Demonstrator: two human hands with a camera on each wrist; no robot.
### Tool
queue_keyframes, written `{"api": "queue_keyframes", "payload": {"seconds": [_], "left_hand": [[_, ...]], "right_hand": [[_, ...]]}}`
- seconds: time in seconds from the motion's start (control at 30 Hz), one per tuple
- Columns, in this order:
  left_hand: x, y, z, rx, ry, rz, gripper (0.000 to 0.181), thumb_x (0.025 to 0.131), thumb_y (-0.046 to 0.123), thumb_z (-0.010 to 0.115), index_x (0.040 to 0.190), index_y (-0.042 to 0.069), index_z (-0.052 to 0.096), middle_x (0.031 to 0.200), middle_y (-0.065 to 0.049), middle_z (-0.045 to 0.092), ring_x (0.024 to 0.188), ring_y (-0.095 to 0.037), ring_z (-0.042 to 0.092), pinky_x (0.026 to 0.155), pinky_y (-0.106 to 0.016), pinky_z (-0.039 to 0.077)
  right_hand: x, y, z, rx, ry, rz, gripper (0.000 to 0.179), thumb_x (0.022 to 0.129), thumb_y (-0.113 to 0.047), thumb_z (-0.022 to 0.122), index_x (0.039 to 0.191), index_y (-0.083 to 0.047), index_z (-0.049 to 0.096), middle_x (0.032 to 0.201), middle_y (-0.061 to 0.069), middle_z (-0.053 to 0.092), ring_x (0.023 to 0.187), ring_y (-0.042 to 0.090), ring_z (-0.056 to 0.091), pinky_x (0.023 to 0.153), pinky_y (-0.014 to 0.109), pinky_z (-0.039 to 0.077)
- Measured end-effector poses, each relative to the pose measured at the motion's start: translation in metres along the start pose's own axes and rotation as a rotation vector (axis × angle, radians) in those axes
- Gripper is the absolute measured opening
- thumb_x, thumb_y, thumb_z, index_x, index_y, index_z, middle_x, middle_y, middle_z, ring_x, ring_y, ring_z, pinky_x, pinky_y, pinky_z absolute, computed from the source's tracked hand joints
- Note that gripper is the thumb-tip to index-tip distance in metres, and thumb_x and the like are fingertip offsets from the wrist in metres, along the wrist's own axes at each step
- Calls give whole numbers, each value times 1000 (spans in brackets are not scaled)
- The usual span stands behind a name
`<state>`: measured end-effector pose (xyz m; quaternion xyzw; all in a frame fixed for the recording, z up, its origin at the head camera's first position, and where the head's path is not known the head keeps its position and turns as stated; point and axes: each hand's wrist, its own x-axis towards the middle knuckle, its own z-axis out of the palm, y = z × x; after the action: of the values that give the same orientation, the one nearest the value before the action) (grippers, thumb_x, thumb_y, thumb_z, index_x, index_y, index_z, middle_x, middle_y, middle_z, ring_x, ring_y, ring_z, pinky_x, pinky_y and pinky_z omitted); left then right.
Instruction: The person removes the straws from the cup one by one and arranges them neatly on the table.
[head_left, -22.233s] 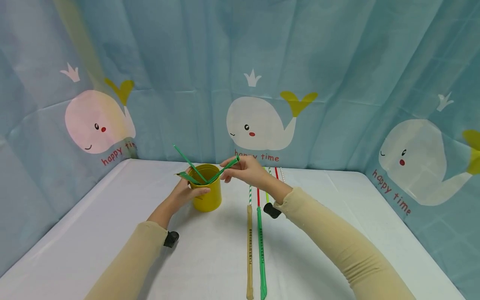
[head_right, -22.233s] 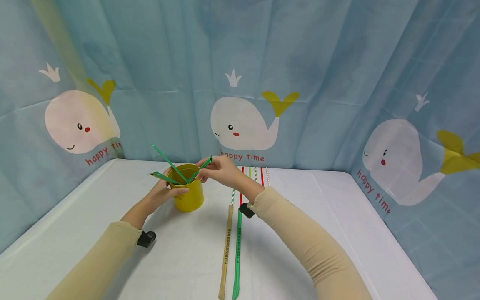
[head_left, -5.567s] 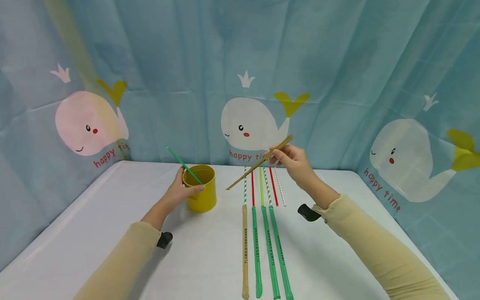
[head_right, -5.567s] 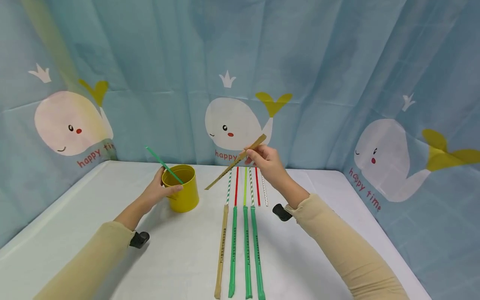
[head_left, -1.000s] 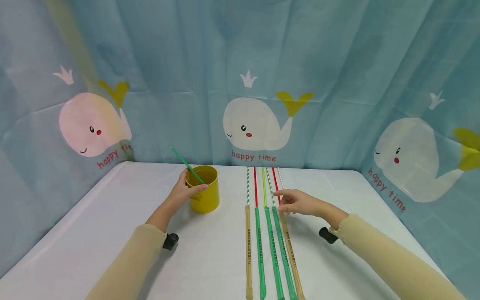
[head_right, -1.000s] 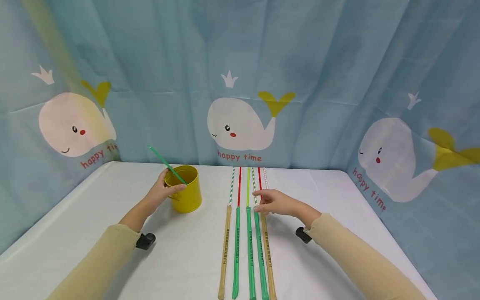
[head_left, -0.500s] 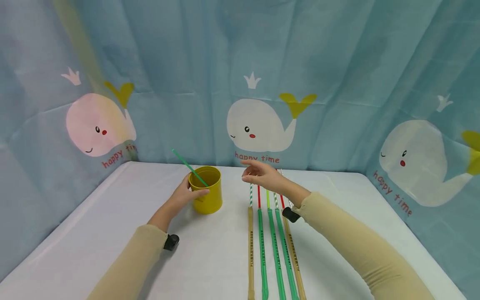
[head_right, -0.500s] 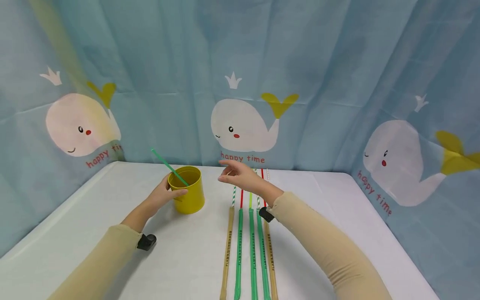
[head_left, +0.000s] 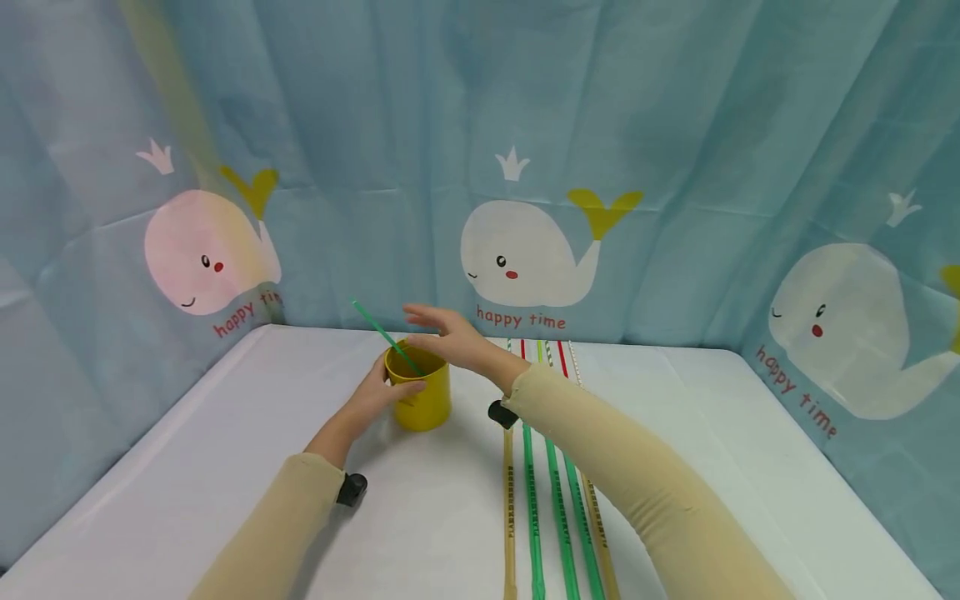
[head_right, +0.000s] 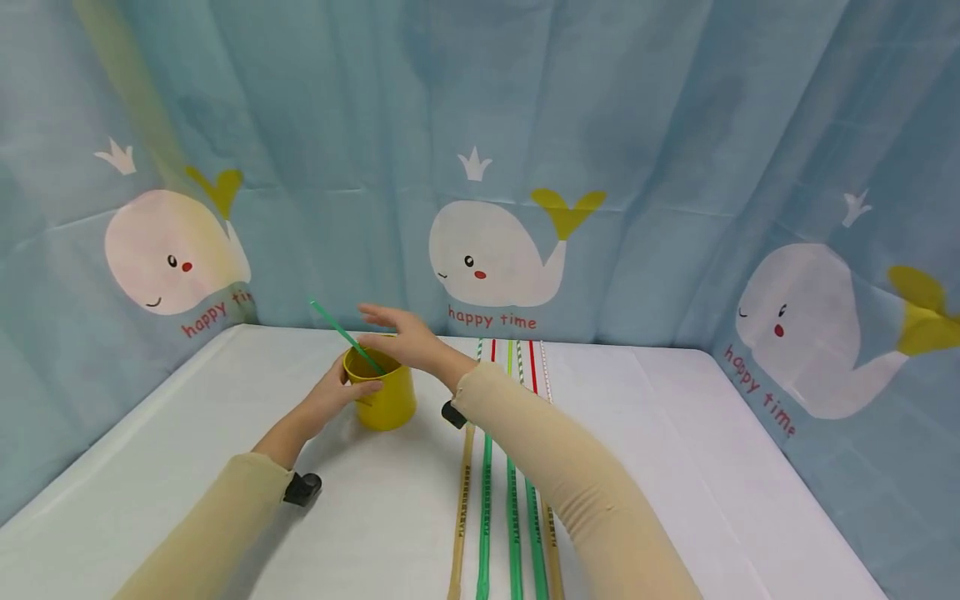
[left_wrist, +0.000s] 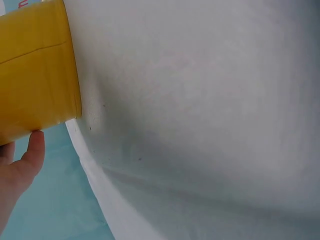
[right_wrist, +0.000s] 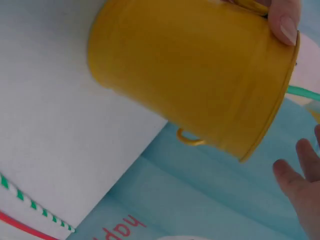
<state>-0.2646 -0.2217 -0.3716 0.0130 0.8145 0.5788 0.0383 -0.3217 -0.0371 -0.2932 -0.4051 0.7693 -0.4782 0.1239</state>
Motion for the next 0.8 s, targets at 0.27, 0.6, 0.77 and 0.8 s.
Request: {"api": "queue_keyframes", "payload": {"seconds": [0.27, 0.6, 0.77, 0.8], "left_hand": [[1, -1, 1, -1, 16, -23, 96, 89, 37, 71, 156, 10, 7, 156, -17, 20, 144, -39, 14, 113, -61, 12], [2, -4, 4, 6, 10, -14, 95, 88, 37, 71, 154, 9, 9, 152, -18, 28, 140, -38, 24, 114, -58, 18], [-1, -1, 3, 7, 21, -15, 91, 88, 38, 71, 153, 11, 13, 150, -16, 31, 138, -36, 28, 113, -57, 20], [-2, -1, 3, 8, 20, -16, 91, 89, 38, 71, 153, 11, 13, 150, -16, 30, 138, -36, 27, 113, -57, 19]], "right_hand": [[38, 0, 21, -108, 18, 90, 59, 99, -21, 59, 151, -13, 34, 141, 10, 52, 135, 22, 42, 109, 37, 36], [52, 6, 36, -58, 67, 178, 55, 97, -16, 62, 148, -13, 42, 130, 10, 61, 121, 22, 55, 102, 35, 45], [58, 4, 42, -83, 71, 162, 49, 95, -10, 64, 141, -10, 50, 116, 9, 68, 107, 19, 62, 96, 29, 48], [59, 4, 43, -95, 66, 160, 47, 95, -10, 64, 140, -10, 52, 113, 8, 69, 105, 18, 63, 95, 27, 48]]}}
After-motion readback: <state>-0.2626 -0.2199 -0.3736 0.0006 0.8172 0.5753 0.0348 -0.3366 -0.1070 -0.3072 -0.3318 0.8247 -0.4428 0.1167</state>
